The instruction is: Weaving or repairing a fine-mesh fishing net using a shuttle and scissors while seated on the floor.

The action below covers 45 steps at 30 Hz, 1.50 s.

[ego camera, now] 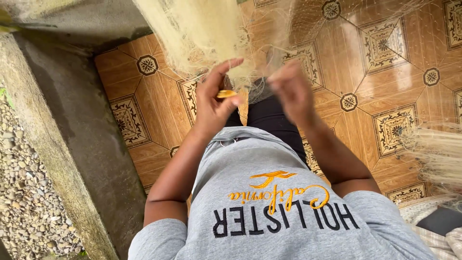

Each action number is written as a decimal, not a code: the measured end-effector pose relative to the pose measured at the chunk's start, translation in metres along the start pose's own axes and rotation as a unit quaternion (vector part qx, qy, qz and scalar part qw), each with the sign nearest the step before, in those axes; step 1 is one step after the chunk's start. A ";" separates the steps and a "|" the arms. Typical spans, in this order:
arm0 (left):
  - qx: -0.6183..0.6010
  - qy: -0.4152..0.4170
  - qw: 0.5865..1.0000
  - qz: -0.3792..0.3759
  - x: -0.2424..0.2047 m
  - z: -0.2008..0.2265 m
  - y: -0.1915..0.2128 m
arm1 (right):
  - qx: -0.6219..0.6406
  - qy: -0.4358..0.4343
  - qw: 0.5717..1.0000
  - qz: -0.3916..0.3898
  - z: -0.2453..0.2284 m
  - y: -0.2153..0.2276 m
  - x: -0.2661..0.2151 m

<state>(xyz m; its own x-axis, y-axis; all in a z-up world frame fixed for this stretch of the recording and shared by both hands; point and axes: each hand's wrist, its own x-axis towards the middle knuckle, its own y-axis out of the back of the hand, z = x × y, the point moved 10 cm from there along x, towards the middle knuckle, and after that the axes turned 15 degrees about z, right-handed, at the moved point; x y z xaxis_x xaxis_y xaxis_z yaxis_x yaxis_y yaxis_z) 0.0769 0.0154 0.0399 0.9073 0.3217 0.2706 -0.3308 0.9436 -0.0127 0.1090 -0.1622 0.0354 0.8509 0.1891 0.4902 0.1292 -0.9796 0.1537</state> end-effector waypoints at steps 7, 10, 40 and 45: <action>0.102 -0.146 0.983 0.042 -0.019 0.009 0.008 | 0.201 -0.050 0.978 -0.011 0.008 -0.049 -0.020; 0.067 -0.141 0.987 0.034 -0.024 0.017 0.015 | 0.249 -0.138 0.958 0.020 0.048 -0.047 -0.020; 0.053 -0.051 0.995 0.074 -0.015 -0.023 0.060 | 0.127 -0.143 0.924 0.332 0.143 0.193 0.041; 0.049 -0.055 0.994 0.077 -0.017 -0.027 0.060 | 0.097 -0.130 0.922 0.352 0.115 0.213 0.028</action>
<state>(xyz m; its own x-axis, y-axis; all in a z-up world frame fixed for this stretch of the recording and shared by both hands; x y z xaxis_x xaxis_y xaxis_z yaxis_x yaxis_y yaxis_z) 0.0489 0.0687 0.0087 0.8122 0.4456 0.3765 -0.4916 0.8703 0.0304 0.2191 -0.3734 -0.0164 0.8488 -0.4960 0.1833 -0.4344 -0.8517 -0.2932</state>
